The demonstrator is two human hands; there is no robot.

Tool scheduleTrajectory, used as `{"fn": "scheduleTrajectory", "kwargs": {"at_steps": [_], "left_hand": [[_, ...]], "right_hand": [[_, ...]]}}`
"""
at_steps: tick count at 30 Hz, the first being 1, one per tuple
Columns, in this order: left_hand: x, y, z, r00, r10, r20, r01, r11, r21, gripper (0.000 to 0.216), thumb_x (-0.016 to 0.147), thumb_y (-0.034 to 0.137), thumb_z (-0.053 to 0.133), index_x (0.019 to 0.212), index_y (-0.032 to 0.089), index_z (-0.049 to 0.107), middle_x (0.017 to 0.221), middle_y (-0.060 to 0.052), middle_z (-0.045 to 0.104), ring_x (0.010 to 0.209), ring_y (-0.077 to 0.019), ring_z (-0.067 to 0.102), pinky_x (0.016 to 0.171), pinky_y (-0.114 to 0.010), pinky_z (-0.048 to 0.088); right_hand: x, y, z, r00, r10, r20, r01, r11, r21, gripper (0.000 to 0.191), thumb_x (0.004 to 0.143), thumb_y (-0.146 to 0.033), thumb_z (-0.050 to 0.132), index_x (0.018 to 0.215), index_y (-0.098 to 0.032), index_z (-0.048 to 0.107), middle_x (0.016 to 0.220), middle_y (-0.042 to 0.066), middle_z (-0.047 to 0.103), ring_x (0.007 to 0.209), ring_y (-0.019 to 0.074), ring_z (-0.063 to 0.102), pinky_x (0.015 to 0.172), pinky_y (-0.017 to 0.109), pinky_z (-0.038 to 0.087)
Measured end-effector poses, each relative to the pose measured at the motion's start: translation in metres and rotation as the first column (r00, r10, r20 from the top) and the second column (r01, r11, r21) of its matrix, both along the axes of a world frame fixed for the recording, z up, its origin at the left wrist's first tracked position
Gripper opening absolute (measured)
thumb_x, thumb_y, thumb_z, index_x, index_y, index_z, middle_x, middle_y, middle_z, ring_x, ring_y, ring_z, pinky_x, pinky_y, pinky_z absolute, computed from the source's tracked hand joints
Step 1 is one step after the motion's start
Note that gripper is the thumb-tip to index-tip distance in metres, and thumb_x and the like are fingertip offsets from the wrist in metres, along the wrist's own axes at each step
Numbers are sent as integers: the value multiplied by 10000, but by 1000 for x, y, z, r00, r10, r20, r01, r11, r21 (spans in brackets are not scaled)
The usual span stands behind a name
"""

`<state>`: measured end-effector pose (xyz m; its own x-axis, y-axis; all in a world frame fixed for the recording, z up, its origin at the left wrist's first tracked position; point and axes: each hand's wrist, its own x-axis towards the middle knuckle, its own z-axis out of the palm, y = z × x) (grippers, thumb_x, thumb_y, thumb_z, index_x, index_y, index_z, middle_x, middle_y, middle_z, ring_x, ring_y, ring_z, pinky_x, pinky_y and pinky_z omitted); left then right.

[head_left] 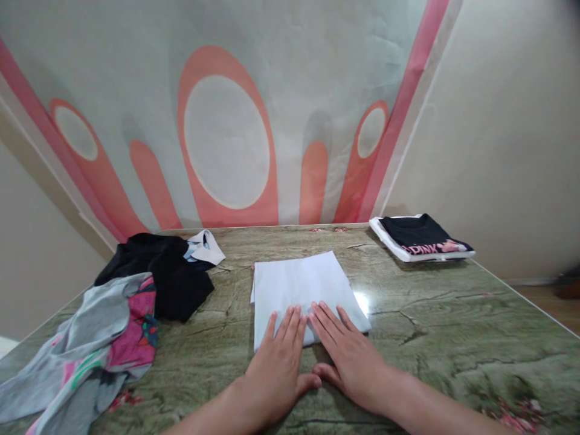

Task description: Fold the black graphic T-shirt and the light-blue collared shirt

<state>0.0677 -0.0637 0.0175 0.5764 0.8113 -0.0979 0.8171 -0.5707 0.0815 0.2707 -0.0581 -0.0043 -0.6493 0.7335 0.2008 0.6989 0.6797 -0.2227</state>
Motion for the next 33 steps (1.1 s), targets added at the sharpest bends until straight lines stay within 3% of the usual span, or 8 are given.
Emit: {"fn": "scheduleTrajectory", "kwargs": {"at_steps": [12, 17, 21, 23, 25, 28, 31, 33], "left_hand": [[-12, -12, 6, 999, -32, -6, 31, 997, -68, 796, 923, 587, 394, 1526, 168, 85, 1566, -152, 42, 1453, -317, 42, 1162, -565, 136], [-32, -24, 12, 994, -71, 85, 85, 983, -165, 834, 901, 535, 498, 1523, 256, 17, 1579, -113, 33, 1459, -303, 62, 1163, -560, 121], [-66, -3, 32, 963, -29, 267, 121, 934, -335, 542, 952, 479, 431, 1470, 372, 309, 1560, -3, 272, 1443, -235, 222, 1186, -482, 106], [-75, 14, 39, 927, 130, 352, -2, 939, -344, 411, 966, 473, 388, 1332, 357, 535, 1428, -14, 512, 1365, -249, 397, 1169, -458, 185], [-71, 28, 40, 864, 296, 407, -190, 941, -281, 442, 952, 510, 376, 1240, 285, 624, 1305, -80, 622, 1262, -286, 515, 1119, -454, 286], [-46, 36, 25, 870, 372, 324, -326, 926, -188, 620, 919, 582, 367, 1384, 191, 490, 1450, -172, 458, 1348, -343, 398, 1096, -526, 283], [-24, 42, 6, 923, 355, 147, -336, 932, -139, 757, 906, 635, 323, 1501, 169, 279, 1572, -174, 168, 1445, -390, 116, 1083, -670, 132], [-21, 54, -1, 933, 338, 124, -325, 939, -116, 759, 921, 627, 278, 1521, 167, 205, 1583, -156, 102, 1454, -377, 45, 1075, -696, 65]], "right_hand": [[11, -1, 6, 999, 33, -29, -38, 976, -213, 726, 903, -303, 526, 1526, -273, 154, 1574, 49, 212, 1444, 235, 206, 1175, 504, 201], [13, -25, 18, 993, 109, -52, -118, 962, -245, 757, 854, -400, 602, 1504, -197, 270, 1550, 129, 241, 1422, 314, 251, 1140, 528, 262], [25, -19, 41, 971, 73, -228, -140, 945, -294, 360, 961, -366, 449, 1274, -284, 606, 1297, 51, 624, 1181, 211, 583, 1011, 368, 445], [34, -4, 43, 951, -28, -308, -50, 968, -245, 333, 982, -308, 396, 1167, -285, 672, 1157, 34, 701, 1071, 184, 635, 954, 338, 475], [41, 14, 39, 939, -92, -333, 36, 985, -171, 310, 968, -282, 418, 1121, -267, 687, 1138, 50, 699, 1056, 202, 627, 945, 365, 473], [45, 36, 29, 952, -118, -282, 94, 991, -97, 290, 940, -224, 450, 1123, -254, 673, 1174, 66, 666, 1069, 219, 601, 945, 397, 457], [39, 41, 27, 976, -139, -170, 128, 989, -73, 258, 908, -172, 487, 1074, -236, 674, 1110, 71, 660, 1022, 222, 589, 909, 394, 451], [30, 33, 32, 983, -150, -104, 140, 985, -96, 217, 899, -158, 501, 992, -228, 685, 1012, 62, 658, 957, 212, 587, 863, 363, 450]]}}
